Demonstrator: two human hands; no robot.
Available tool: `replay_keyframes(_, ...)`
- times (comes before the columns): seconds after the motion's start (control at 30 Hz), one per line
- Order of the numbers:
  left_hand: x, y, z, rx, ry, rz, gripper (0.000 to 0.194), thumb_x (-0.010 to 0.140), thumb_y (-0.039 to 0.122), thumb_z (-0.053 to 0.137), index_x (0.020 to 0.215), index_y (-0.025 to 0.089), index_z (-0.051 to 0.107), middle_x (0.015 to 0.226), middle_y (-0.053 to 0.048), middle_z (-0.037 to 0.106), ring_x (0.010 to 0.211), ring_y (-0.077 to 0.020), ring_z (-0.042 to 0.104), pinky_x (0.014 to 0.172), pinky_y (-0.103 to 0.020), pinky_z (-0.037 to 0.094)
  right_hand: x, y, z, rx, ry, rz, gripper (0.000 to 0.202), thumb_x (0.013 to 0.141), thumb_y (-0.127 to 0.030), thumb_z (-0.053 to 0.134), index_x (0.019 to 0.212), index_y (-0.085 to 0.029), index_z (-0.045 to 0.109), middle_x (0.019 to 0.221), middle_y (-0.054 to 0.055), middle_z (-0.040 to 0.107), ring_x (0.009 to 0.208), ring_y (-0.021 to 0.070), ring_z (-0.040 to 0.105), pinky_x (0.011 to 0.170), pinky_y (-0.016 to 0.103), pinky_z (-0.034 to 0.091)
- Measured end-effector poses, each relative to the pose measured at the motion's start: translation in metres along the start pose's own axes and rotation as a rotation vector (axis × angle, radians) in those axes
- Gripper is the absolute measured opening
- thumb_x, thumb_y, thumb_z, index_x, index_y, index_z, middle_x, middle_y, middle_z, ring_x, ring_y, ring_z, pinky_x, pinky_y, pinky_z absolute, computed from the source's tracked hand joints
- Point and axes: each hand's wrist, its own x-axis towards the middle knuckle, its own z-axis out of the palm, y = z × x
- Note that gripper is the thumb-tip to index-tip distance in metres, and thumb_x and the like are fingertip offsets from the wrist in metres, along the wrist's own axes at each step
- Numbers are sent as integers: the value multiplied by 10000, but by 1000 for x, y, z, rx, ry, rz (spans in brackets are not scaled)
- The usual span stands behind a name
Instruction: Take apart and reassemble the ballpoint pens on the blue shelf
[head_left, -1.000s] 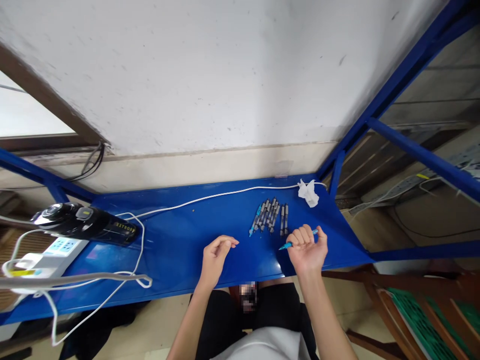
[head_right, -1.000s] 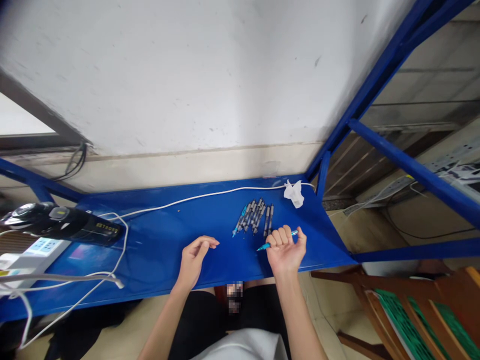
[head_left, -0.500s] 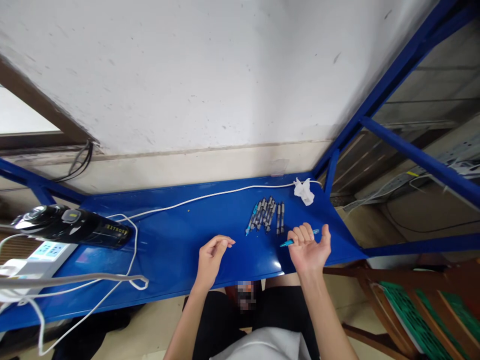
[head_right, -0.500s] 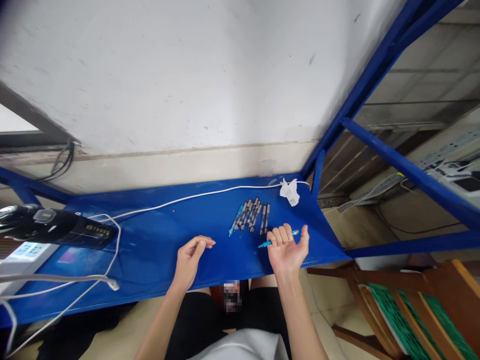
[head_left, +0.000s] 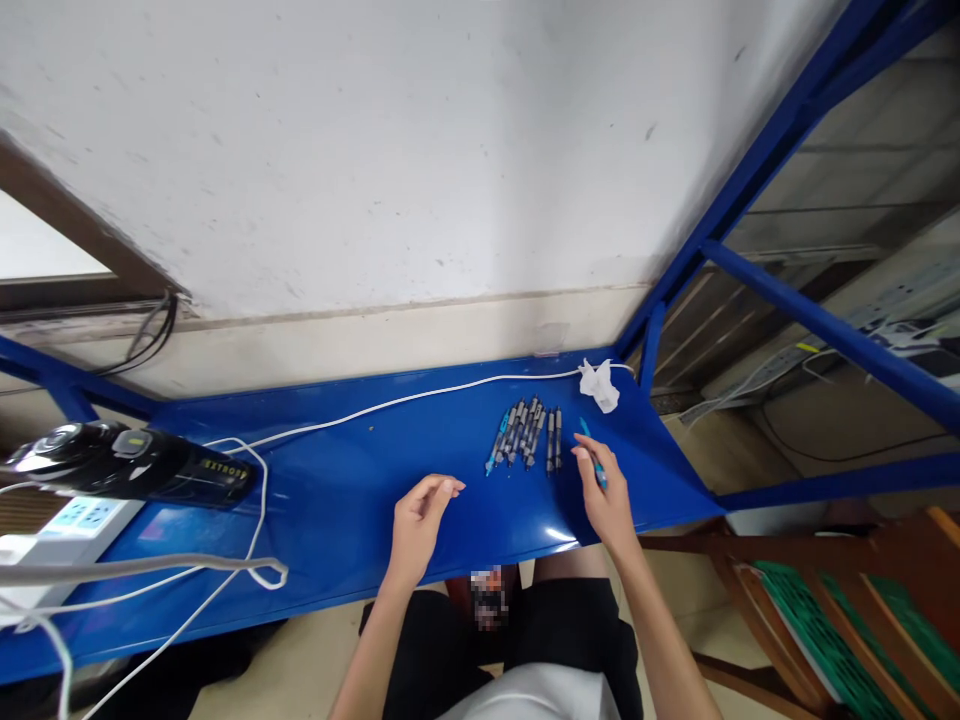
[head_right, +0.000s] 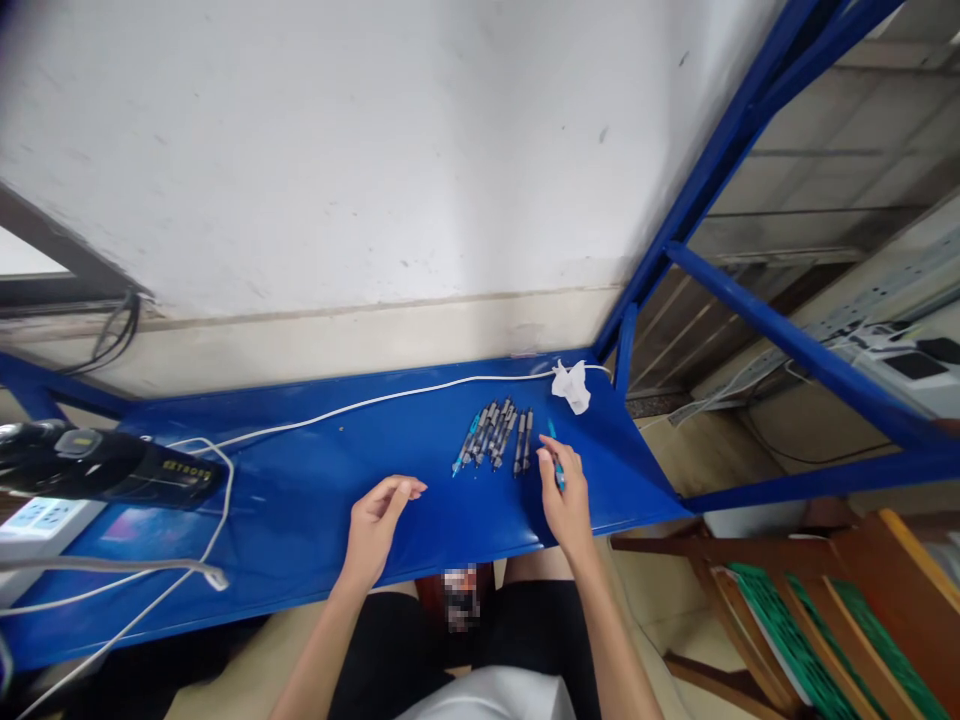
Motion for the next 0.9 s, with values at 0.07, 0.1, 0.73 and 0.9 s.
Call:
replay_keyframes(0.07, 2, 2, 6, 23, -9, 30, 308, 1060, 503, 701, 1082, 221, 824, 1092, -85, 831, 1034, -261, 774, 948, -357, 608, 6, 14, -3, -283, -70, -120, 530, 1138, -602, 452, 1474, -261, 680, 1258, 155, 721, 1212, 359, 629, 1103, 590, 495)
replay_keyframes(0.1, 4, 4, 10, 52, -23, 64, 292, 1059, 491, 705, 1125, 229, 817, 1135, -88, 827, 1074, -267, 771, 970, -367, 604, 9, 20, -3, -390, -90, -154, 554, 1149, -587, 409, 1508, -247, 660, 1291, 176, 705, 1231, 375, 621, 1105, 611, 492)
replay_keyframes(0.73, 109, 2, 102, 784, -600, 699, 610, 1190, 453, 350, 1752, 217, 376, 1832, -103, 342, 1734, -277, 251, 1408, -529, 208, 13, 22, 48, -719, -321, -370, 689, 1201, -393, 273, 1814, -110, 134, 1856, 190, 179, 1738, 331, 190, 1382, 561, 312)
replay_keyframes(0.9, 96, -1, 101, 865, -519, 683, 601, 1194, 377, 290, 1755, 172, 356, 1830, -105, 348, 1735, -246, 244, 1411, -500, 240, 14, 21, 50, -702, -354, -395, 704, 1206, -420, 266, 1817, -148, 46, 1869, 171, 99, 1745, 332, 137, 1382, 593, 306)
